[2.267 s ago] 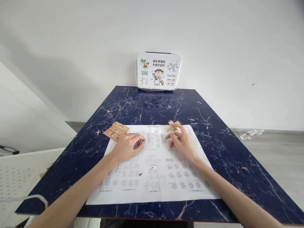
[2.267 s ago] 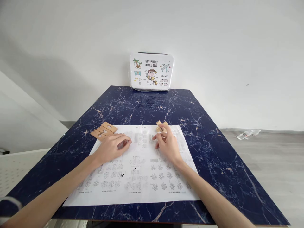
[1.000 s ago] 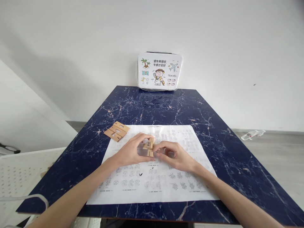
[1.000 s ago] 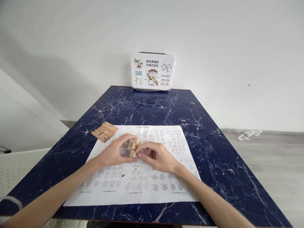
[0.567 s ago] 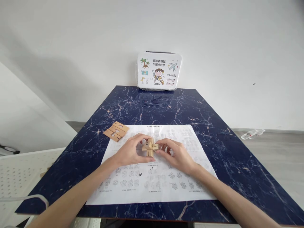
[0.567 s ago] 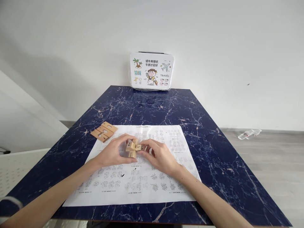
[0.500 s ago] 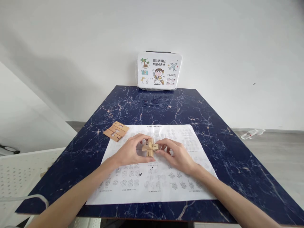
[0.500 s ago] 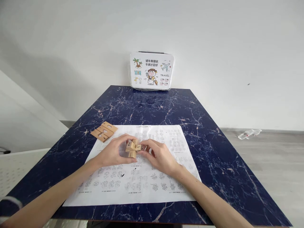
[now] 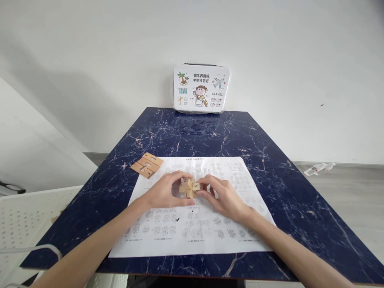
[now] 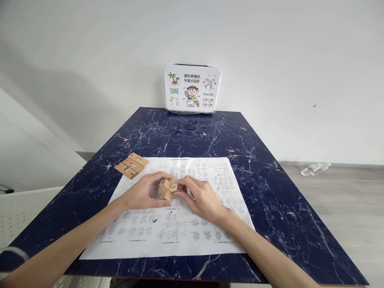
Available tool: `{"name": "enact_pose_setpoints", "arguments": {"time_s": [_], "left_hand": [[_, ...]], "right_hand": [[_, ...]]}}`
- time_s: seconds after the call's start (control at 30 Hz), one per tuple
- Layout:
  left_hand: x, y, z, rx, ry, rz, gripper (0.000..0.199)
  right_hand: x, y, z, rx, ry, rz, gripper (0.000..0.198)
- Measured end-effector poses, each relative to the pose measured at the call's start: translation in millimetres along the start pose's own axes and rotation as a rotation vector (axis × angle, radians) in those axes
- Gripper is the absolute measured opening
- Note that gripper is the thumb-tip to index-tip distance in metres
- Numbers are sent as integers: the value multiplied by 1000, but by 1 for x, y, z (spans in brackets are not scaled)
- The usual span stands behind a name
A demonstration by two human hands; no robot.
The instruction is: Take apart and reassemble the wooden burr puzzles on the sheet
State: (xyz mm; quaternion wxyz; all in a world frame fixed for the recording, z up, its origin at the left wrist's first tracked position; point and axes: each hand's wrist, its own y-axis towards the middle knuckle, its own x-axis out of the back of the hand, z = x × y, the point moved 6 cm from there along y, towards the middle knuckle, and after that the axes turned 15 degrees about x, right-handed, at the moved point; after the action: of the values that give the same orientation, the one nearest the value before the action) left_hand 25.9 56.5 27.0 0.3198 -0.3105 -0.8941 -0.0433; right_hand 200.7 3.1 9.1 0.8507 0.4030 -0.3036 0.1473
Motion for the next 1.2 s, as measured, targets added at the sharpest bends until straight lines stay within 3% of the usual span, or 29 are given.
{"name": "enact_pose_setpoints", "arguments": {"time_s": [0.33, 0.57, 0.77, 0.9, 1.07, 1.2], "left_hand": [[-3, -2, -2, -43, -43, 168, 51], [-11, -2, 2, -24, -199, 351, 41], [-9, -1, 3, -1, -224, 309, 46], [-7, -1, 3, 1, -294, 255, 56], [-4, 1, 6, -8, -144, 30, 92], [-4, 0, 6, -14, -8, -79, 80]], "right_hand": [[2, 5, 17, 160, 0, -16, 18], [9, 10, 23, 272, -28, -38, 17], [12, 10, 19, 223, 53, -46, 21], [12, 8, 13, 169, -29, -86, 19], [13, 5, 5, 89, -117, -145, 15], [12, 4, 3, 39, -130, -136, 16]]}}
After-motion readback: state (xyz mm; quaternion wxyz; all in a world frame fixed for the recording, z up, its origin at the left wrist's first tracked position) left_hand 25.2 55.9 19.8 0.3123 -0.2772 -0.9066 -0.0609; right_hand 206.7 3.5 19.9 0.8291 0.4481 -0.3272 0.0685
